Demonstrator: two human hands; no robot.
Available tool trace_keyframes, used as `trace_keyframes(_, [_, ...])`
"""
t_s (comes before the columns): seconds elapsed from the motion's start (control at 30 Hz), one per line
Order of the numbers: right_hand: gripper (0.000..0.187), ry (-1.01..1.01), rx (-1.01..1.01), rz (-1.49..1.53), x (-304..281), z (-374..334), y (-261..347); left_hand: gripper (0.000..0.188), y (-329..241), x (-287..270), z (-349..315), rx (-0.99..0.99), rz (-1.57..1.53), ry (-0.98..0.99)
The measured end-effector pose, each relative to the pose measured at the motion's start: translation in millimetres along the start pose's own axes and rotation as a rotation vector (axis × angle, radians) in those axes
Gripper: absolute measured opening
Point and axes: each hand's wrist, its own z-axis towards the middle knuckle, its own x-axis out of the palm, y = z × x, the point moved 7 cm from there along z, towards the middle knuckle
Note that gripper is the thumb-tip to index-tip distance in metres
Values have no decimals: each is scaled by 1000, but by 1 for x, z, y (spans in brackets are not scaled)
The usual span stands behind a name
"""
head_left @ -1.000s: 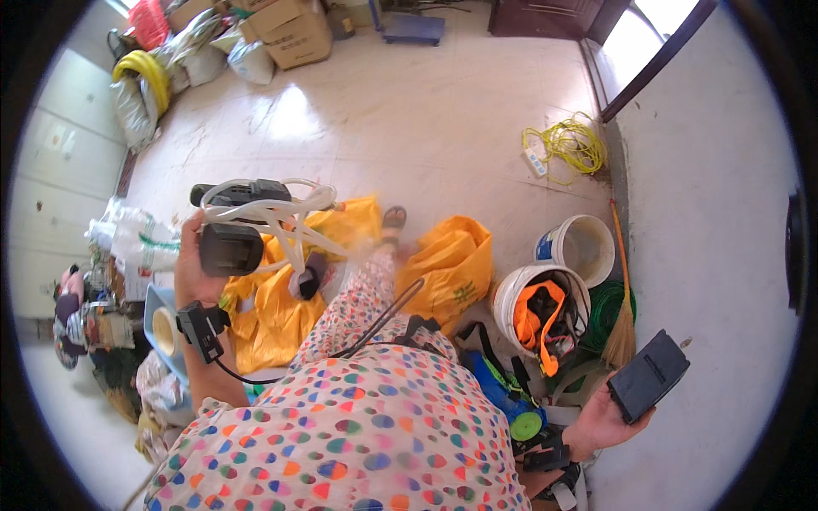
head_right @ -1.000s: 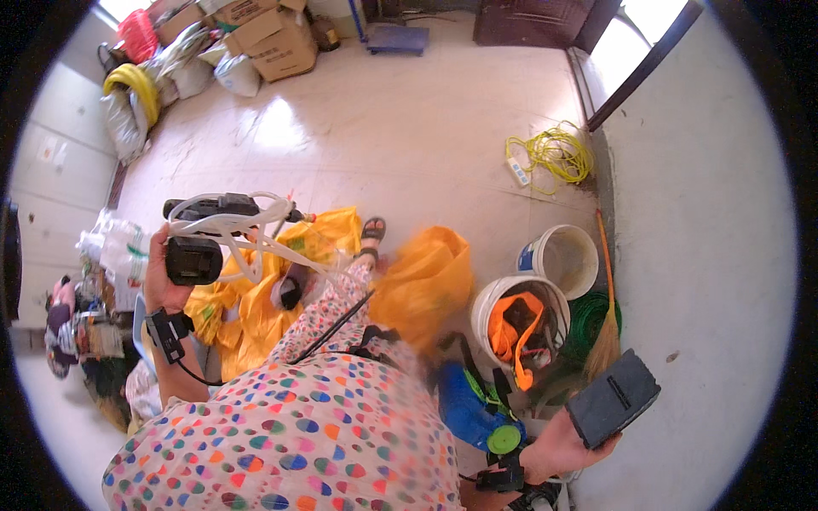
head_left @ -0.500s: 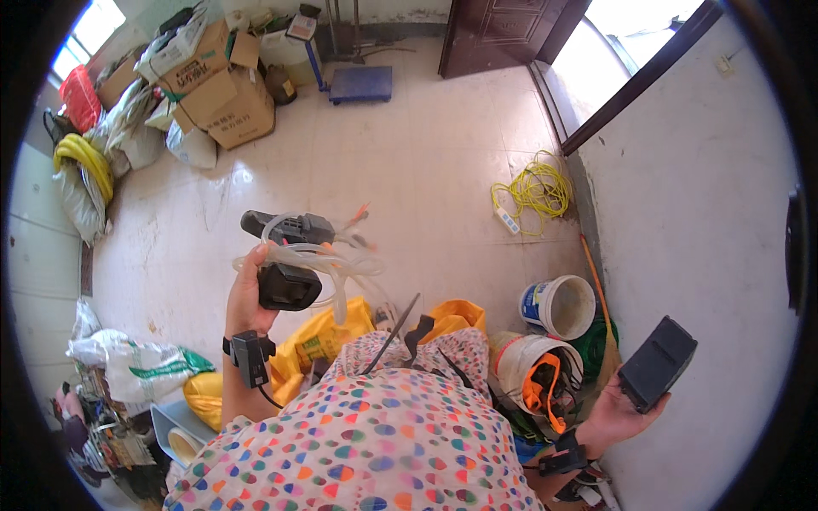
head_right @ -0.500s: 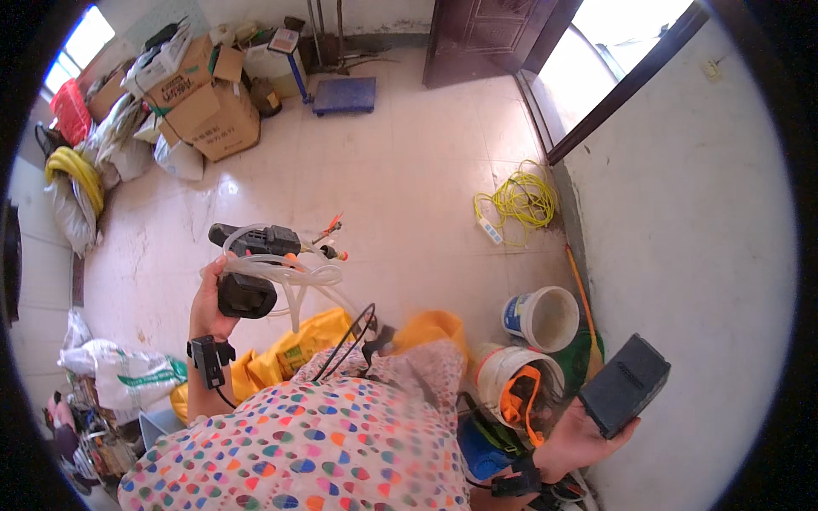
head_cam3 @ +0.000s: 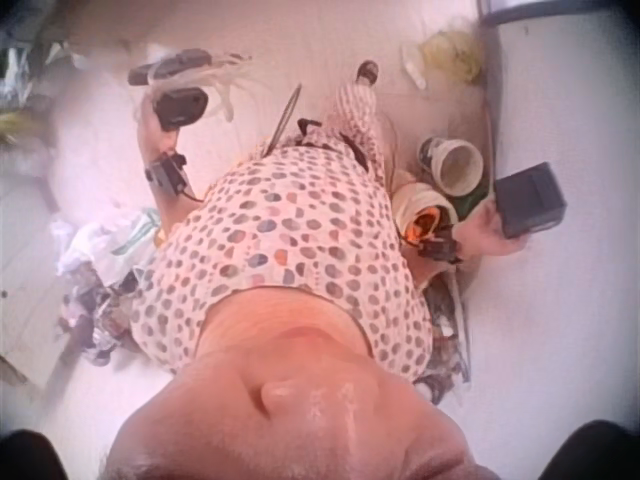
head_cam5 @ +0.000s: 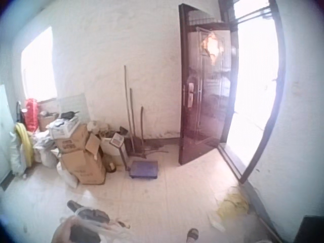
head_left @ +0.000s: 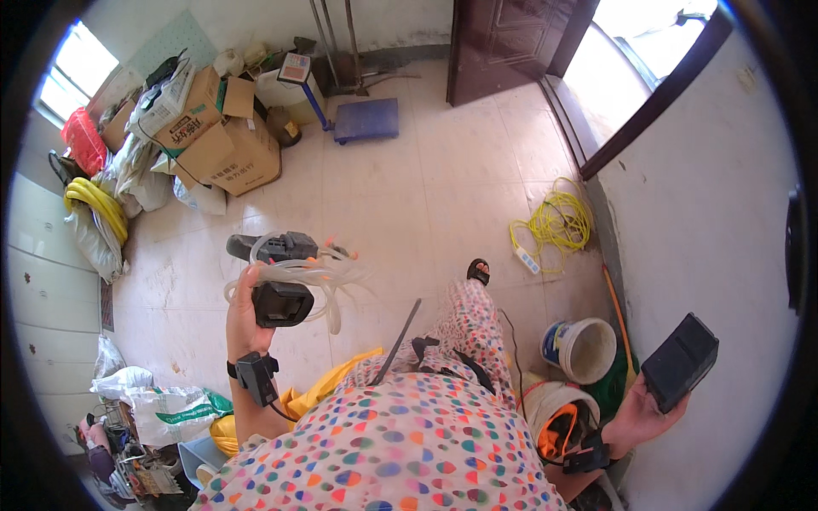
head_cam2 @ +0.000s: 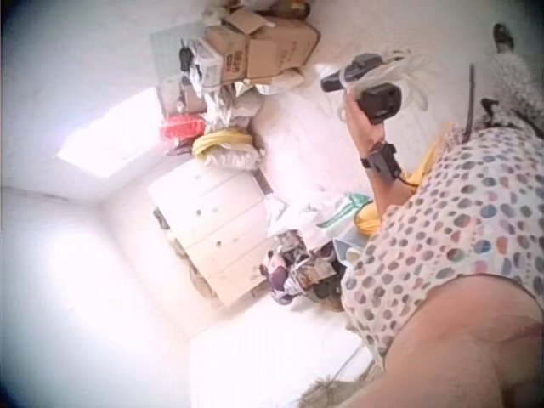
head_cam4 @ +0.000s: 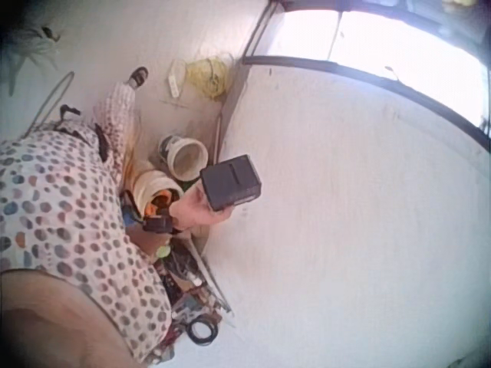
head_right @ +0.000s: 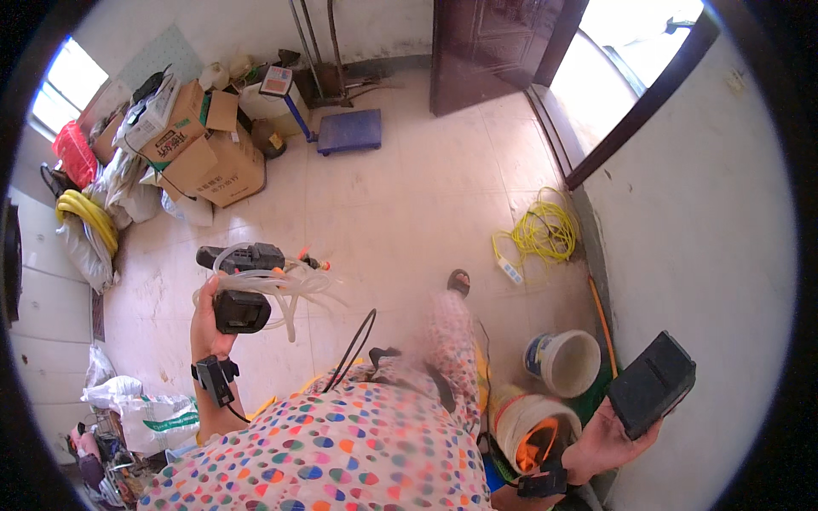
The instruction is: Assembling and testing a cordless high-pressure washer gun.
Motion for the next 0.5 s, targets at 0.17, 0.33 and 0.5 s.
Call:
trace_keyframes(0.17, [63, 45, -580, -840, 26, 70, -35, 23, 8, 69, 52, 77, 24, -20])
trace_keyframes(0.33, [75, 162, -908, -1303, 48, 66, -69, 33, 7, 83, 71, 35, -10, -6])
trace_keyframes(0.5, [83, 37, -258, -481, 126, 192, -129, 34, -20, 249, 164, 28, -54, 102])
